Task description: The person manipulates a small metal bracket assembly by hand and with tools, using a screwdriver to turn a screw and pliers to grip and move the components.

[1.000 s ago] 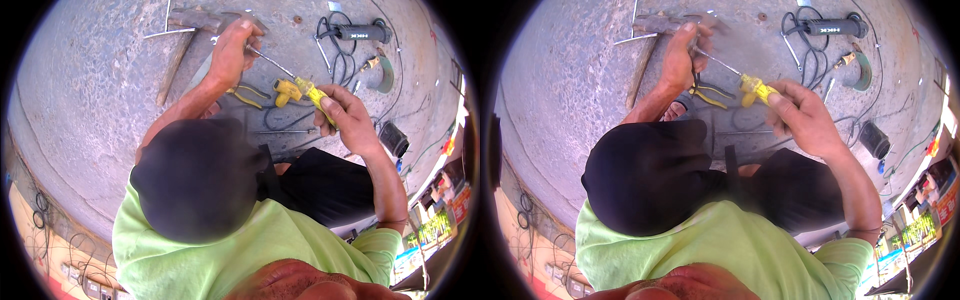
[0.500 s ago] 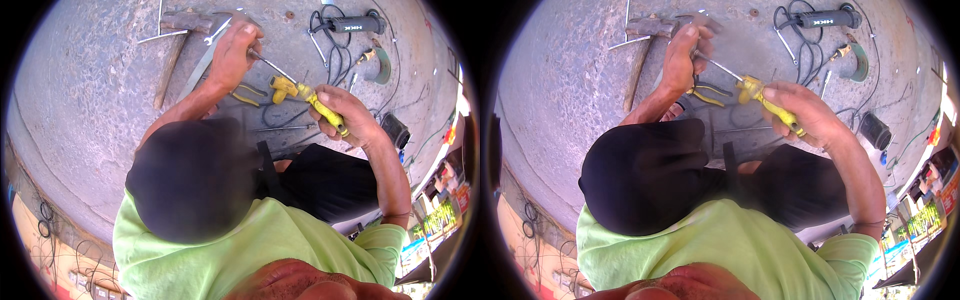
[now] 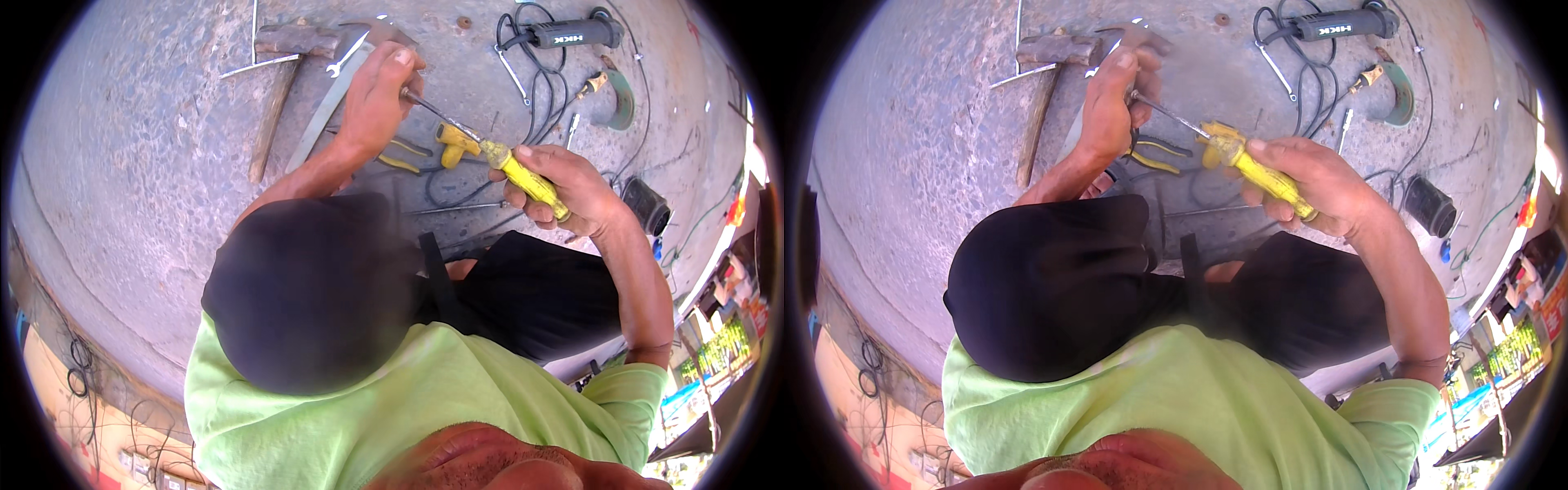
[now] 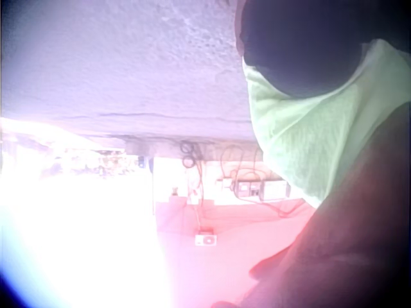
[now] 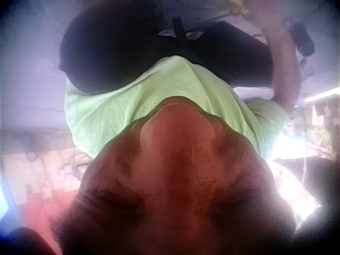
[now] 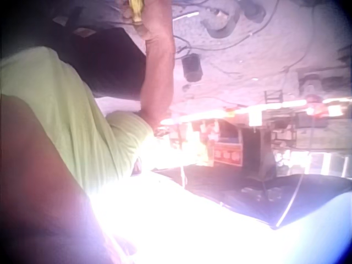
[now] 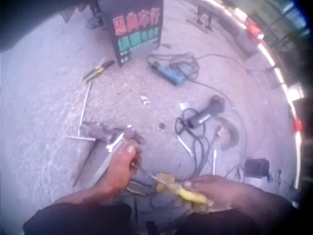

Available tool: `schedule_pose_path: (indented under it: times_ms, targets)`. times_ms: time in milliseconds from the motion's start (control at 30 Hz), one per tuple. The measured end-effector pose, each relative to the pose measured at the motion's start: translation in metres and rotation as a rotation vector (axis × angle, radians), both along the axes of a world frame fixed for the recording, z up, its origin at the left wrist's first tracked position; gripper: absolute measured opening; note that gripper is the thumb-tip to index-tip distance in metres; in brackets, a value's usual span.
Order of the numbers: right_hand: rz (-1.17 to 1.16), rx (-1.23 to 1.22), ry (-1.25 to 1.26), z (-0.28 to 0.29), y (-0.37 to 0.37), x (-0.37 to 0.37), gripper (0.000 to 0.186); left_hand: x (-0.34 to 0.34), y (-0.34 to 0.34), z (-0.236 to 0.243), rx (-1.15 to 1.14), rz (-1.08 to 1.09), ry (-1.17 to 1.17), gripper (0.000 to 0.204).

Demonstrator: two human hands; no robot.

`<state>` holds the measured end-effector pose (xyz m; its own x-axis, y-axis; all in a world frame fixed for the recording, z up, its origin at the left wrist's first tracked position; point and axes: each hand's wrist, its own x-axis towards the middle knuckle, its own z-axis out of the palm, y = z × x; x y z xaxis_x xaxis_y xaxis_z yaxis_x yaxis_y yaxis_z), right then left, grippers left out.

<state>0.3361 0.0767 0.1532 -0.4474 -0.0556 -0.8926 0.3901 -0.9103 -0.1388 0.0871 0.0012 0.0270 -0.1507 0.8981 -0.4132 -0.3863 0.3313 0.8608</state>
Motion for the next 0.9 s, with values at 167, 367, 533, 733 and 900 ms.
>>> schedule_pose_path:
  times_ms: [167, 367, 533, 733, 900]
  targets:
    - [0.079, 0.324, -0.013, 0.003, -0.011, -0.008, 0.035, -0.004, 0.006, 0.006, -0.021, 0.033, -0.005, 0.042]
    - [0.34, 0.919, -0.049, -0.006, -0.029, -0.01, 0.036, -0.005, 0.005, 0.004, -0.037, 0.046, 0.009, 0.043]
    - [-0.063, 0.002, 0.046, -0.007, -0.012, -0.002, 0.042, -0.007, 0.0, 0.0, -0.011, -0.02, -0.001, 0.043]
    - [0.301, 0.827, -0.091, 0.004, -0.031, -0.021, 0.038, -0.01, 0.006, 0.0, -0.076, 0.04, -0.136, 0.047]
    - [0.475, 1.271, -0.097, -0.004, -0.038, -0.017, 0.031, -0.01, 0.004, 0.002, -0.102, 0.05, -0.127, 0.045]
